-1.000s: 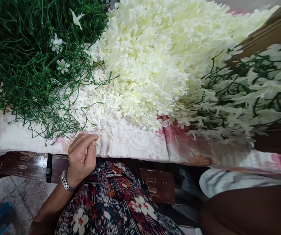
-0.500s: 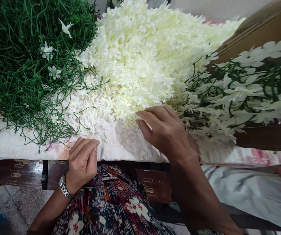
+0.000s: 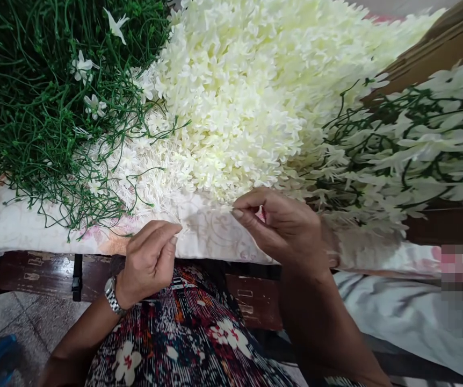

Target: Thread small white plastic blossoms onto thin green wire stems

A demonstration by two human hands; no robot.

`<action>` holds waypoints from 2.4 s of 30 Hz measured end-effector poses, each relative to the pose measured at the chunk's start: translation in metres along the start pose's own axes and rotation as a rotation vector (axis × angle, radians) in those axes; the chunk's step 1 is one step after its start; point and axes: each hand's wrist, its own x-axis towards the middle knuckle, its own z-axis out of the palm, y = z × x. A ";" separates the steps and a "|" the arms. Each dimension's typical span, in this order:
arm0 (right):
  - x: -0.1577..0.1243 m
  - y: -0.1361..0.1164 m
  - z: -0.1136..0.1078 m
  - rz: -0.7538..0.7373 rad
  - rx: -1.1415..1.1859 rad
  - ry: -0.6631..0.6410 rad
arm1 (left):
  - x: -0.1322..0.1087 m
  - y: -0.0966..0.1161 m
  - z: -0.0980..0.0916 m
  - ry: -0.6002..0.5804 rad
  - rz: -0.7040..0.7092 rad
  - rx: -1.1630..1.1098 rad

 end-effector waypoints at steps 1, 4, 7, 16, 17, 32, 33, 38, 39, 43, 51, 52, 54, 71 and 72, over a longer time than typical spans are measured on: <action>-0.001 -0.003 0.004 0.024 0.074 -0.015 | 0.002 0.003 0.001 -0.025 -0.019 -0.026; -0.002 -0.015 0.016 0.101 0.288 -0.104 | 0.006 0.009 0.003 -0.087 -0.104 -0.121; -0.004 -0.026 0.027 0.138 0.428 -0.212 | 0.005 0.012 0.004 -0.085 -0.196 -0.168; -0.003 -0.020 0.039 -0.082 -0.018 -0.127 | -0.015 0.000 -0.010 0.104 -0.518 -0.277; -0.002 -0.020 0.040 -0.125 -0.053 -0.147 | -0.014 -0.001 -0.010 0.117 -0.533 -0.296; 0.012 -0.016 0.050 -0.415 -0.064 -0.189 | -0.012 -0.006 -0.010 0.162 -0.659 -0.501; 0.011 -0.020 0.051 -0.381 0.002 -0.187 | -0.011 -0.005 -0.009 0.172 -0.659 -0.508; 0.010 -0.027 0.051 -0.231 0.145 -0.174 | -0.007 -0.002 -0.007 0.212 -0.640 -0.506; 0.010 -0.027 0.051 -0.197 0.156 -0.153 | -0.006 -0.002 -0.006 0.220 -0.627 -0.488; 0.010 -0.020 0.050 -0.105 0.227 -0.116 | -0.002 -0.001 -0.003 0.220 -0.578 -0.417; 0.005 -0.031 0.042 -0.057 0.245 -0.074 | 0.005 -0.002 0.009 0.364 -0.518 -0.524; 0.004 -0.034 0.042 -0.062 0.245 -0.080 | 0.005 -0.002 0.010 0.381 -0.512 -0.524; 0.002 -0.040 0.043 -0.074 0.254 -0.078 | 0.007 0.000 0.012 0.401 -0.489 -0.485; -0.002 -0.045 0.060 -0.164 0.069 0.044 | -0.007 -0.002 0.007 0.246 0.007 -0.017; -0.002 -0.045 0.059 -0.187 0.052 0.043 | -0.008 -0.002 0.006 0.230 0.023 -0.027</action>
